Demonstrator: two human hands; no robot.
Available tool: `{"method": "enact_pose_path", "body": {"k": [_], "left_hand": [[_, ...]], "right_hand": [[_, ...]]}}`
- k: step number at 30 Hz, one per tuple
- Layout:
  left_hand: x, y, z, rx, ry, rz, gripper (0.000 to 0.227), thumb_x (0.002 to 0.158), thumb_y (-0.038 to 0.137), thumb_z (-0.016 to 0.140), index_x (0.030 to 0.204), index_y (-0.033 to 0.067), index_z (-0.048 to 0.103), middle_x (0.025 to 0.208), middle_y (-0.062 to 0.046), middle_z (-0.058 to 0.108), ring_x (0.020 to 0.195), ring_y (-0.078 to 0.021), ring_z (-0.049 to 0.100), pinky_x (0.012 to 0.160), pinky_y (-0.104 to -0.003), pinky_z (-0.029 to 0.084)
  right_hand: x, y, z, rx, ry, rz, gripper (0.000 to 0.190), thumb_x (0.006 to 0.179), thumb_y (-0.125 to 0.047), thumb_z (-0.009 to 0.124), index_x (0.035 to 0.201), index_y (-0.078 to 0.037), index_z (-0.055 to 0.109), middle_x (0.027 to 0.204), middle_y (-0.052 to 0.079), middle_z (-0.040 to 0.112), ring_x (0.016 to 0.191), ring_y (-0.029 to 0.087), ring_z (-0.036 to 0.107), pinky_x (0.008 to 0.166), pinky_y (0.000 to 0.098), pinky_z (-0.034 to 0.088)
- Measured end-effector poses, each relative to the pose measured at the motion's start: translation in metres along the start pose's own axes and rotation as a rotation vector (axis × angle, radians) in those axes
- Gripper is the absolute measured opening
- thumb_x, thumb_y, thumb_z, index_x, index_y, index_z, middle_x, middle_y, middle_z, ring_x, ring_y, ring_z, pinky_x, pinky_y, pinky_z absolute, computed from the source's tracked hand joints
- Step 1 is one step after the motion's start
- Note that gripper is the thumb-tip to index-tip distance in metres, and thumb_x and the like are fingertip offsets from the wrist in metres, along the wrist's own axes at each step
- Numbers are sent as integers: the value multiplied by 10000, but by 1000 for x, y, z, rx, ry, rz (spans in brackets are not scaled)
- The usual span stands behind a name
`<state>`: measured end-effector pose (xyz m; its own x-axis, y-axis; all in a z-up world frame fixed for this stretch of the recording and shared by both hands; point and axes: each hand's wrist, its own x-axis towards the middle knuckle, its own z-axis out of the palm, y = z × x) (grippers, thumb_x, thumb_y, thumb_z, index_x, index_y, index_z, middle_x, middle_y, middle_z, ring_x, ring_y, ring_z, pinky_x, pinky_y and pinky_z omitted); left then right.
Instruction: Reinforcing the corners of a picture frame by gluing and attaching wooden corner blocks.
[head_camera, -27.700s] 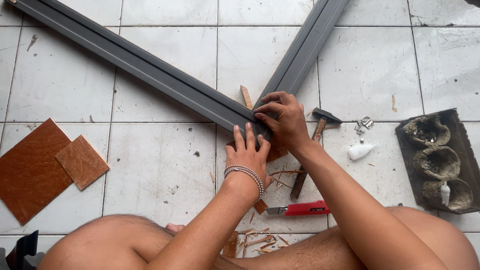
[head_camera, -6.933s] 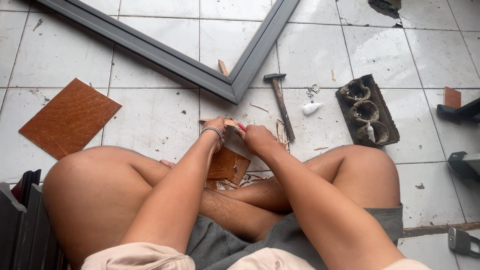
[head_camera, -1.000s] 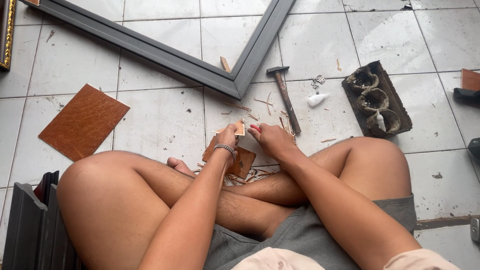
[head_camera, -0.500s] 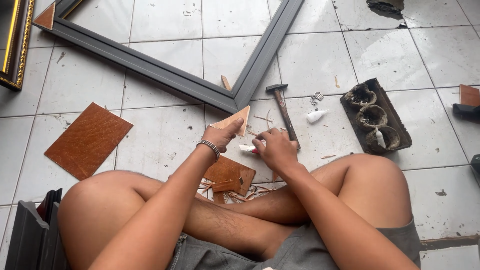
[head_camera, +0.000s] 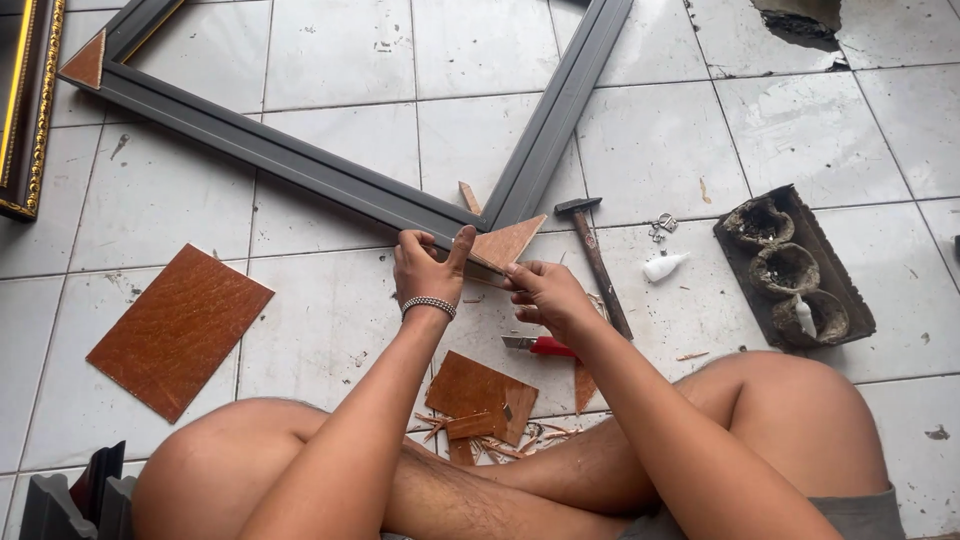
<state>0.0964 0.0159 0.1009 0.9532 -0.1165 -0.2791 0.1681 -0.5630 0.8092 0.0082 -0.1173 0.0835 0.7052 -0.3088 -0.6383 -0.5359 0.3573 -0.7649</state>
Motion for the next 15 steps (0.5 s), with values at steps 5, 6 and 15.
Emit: {"method": "enact_pose_path", "body": {"k": [5, 6, 15], "left_hand": [[29, -6, 12, 269, 10, 300, 304, 794, 292, 596, 1014, 180, 417, 972, -23, 465, 1013, -264, 464, 828, -429, 435], [33, -10, 17, 339, -50, 331, 333, 796, 312, 586, 1068, 218, 420, 1035, 1, 465, 1065, -252, 442, 839, -433, 436], [34, -23, 32, 630, -163, 489, 404, 778, 377, 609, 1164, 313, 509, 1109, 62, 416, 1126, -233, 327, 882, -412, 392]], "right_hand": [[29, -12, 8, -189, 57, -5, 298, 850, -311, 559, 920, -21, 576, 711, 17, 610, 582, 72, 543, 481, 203, 512], [30, -12, 8, -230, 75, 0, 283, 848, -313, 562, 857, -32, 595, 651, 9, 589, 546, 73, 535, 454, 202, 508], [-1, -30, -31, -311, 210, -25, 430, 848, -455, 538, 680, -59, 546, 492, 16, 442, 412, 100, 470, 327, 236, 460]]}}
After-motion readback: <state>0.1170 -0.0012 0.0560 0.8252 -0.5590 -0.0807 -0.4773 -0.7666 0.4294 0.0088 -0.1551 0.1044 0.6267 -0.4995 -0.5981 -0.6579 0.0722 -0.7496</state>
